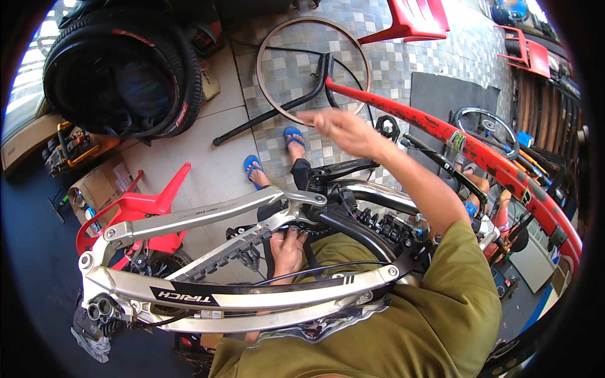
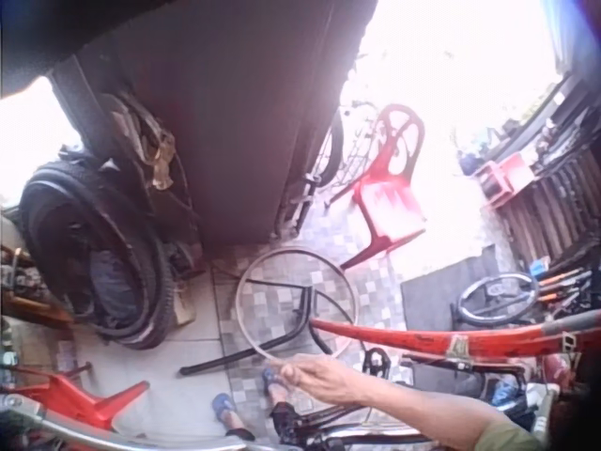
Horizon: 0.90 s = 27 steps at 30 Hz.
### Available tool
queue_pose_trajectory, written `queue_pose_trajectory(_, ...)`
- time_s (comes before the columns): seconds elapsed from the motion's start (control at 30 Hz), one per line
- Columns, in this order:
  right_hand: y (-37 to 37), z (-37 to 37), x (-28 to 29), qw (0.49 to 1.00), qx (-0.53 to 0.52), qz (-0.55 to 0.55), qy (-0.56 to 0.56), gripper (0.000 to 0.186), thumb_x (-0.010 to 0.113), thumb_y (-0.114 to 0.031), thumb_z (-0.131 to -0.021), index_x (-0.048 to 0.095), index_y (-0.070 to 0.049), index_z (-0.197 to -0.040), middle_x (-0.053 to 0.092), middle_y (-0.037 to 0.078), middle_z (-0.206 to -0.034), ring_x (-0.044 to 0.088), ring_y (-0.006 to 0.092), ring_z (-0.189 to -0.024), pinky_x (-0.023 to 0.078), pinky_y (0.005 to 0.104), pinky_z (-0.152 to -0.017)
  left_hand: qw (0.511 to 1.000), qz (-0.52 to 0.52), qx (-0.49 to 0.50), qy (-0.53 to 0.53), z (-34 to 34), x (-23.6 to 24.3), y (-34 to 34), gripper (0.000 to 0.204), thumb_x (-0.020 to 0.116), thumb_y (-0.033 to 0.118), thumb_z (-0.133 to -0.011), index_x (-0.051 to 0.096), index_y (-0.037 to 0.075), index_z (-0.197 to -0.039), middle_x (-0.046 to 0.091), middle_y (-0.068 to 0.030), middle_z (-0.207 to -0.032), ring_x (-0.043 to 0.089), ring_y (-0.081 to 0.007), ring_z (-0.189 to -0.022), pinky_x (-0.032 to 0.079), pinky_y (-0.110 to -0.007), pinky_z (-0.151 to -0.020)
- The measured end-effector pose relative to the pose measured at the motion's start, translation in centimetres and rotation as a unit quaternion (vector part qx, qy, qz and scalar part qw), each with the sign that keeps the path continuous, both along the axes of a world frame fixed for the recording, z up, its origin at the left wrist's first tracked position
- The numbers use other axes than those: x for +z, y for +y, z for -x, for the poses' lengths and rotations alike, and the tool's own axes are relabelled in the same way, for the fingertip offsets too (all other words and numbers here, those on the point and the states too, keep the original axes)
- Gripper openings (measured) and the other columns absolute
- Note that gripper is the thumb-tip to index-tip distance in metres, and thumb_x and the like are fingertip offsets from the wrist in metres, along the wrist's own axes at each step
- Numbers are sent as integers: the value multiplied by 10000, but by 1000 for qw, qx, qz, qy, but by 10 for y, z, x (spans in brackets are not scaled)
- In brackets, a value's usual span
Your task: The person cleans and assembles bicycle components in a workshop. They wipe a crank arm with a cloth, attach it to the frame, and use a screwdriver to tighten bolts on the crankset and frame.
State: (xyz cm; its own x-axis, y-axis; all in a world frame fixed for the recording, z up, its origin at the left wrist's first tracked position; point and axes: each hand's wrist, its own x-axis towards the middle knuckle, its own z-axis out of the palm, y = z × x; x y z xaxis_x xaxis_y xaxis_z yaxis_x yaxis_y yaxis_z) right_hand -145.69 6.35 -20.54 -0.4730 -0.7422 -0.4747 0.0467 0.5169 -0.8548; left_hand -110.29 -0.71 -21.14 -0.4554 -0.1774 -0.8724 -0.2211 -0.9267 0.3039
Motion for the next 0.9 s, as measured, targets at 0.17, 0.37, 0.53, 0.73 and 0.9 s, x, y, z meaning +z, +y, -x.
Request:
queue_pose_trajectory(0.17, -66, 56, 24, 967, -34, 146, 206, 773, 362, -676, -1082, 695, -19, -1319, 736, 205, -1181, 695, 370, -1098, 537, 429, -954, 1000, 14, 6, 3, 7, 9, 5, 366, 559, 41, -1083, 523, 63, -1447, 630, -95, -1338, 656, -228, -1178, 596, -448, -986)
queue_pose_trajectory(0.37, -45, -86, -47, 975, 177, -87, 98, 746, 251, -628, -1114, 454, -105, -1605, 617, 233, -1410, 530, 396, -1353, 346, 547, -1173, 999, 40, -18, -16, 8, 15, 9, 359, 526, 30, -1087, 508, 75, -1443, 622, -69, -1329, 659, -203, -1159, 617, -421, -946)
queue_pose_trajectory(0.53, -48, -66, -37, 987, 155, 0, 36, 798, 247, -660, -1099, 342, -91, -1652, 554, 242, -1495, 459, 417, -1445, 280, 529, -1224, 997, 55, -47, -29, 9, 11, 9, 367, 506, 15, -1091, 492, 91, -1450, 632, -65, -1320, 676, -195, -1116, 628, -411, -923)
queue_pose_trajectory(0.73, -56, 11, -9, 980, 31, 99, 169, 847, 370, -721, -1048, 409, -97, -1620, 603, 249, -1461, 574, 405, -1361, 421, 542, -1152, 997, 71, -4, -31, 7, 6, 15, 359, 539, 35, -1088, 500, 97, -1439, 636, -60, -1297, 679, -186, -1099, 633, -383, -912)
queue_pose_trajectory(0.9, -34, -22, -35, 990, 105, -13, 96, 796, 280, -681, -1089, 358, -122, -1650, 608, 210, -1433, 566, 396, -1343, 399, 500, -1169, 996, 84, -17, -5, -4, -8, 23, 364, 555, 62, -1089, 510, 111, -1446, 659, -52, -1256, 681, -174, -1093, 634, -361, -904)
